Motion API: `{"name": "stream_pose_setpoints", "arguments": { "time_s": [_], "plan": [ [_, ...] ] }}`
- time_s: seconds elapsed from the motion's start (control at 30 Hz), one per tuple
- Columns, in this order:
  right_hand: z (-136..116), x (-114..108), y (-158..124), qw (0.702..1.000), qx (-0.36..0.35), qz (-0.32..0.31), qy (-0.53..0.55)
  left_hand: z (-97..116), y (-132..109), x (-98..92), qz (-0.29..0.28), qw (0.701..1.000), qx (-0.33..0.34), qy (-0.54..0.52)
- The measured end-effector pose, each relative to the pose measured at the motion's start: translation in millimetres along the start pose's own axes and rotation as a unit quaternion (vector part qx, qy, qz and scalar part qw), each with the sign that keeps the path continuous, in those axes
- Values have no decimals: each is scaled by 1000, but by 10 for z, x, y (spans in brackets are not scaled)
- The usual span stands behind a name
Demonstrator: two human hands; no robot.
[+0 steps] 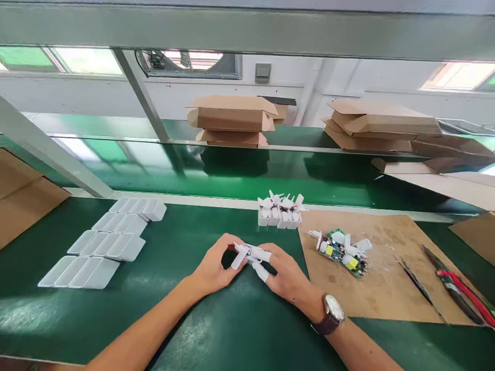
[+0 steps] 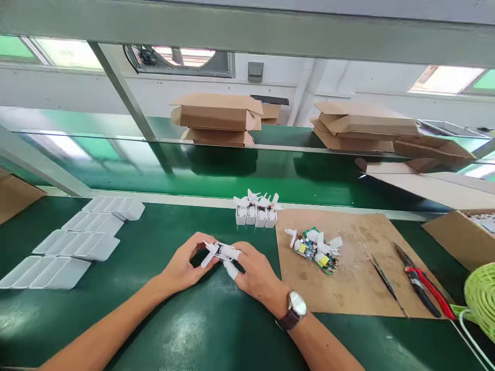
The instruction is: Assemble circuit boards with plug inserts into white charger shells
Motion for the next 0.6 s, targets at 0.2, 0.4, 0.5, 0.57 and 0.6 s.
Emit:
{"name": "stream_pose_setpoints", "arguments": {
  "time_s": [0.2, 0.4, 0.5, 0.57, 0.6],
  "plan": [
    [224, 29, 27, 965, 128, 42, 227, -14, -9, -29, 52, 998, 18, 18],
    [325, 352, -14, 784, 284, 3, 551, 341, -60, 26, 97, 978, 141, 118],
    [295, 378, -4, 767, 291, 1, 572, 435, -66, 30, 111, 971, 167, 133],
    [291, 386, -4, 769, 291, 3, 569, 450, -59, 31, 106, 970, 171, 140],
    [293, 384, -5, 775, 289, 6, 563, 452, -57, 29, 104, 969, 173, 145]
  ]
}}
Point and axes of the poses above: each hand's wrist, its own y-axis towards the middle knuckle, its own x-axis out of the palm, z = x × y, the point moved 8 cm from there along y, towards the middle knuckle, and after that the axes turned 7 degrees about -z, right-handed, at the moved point
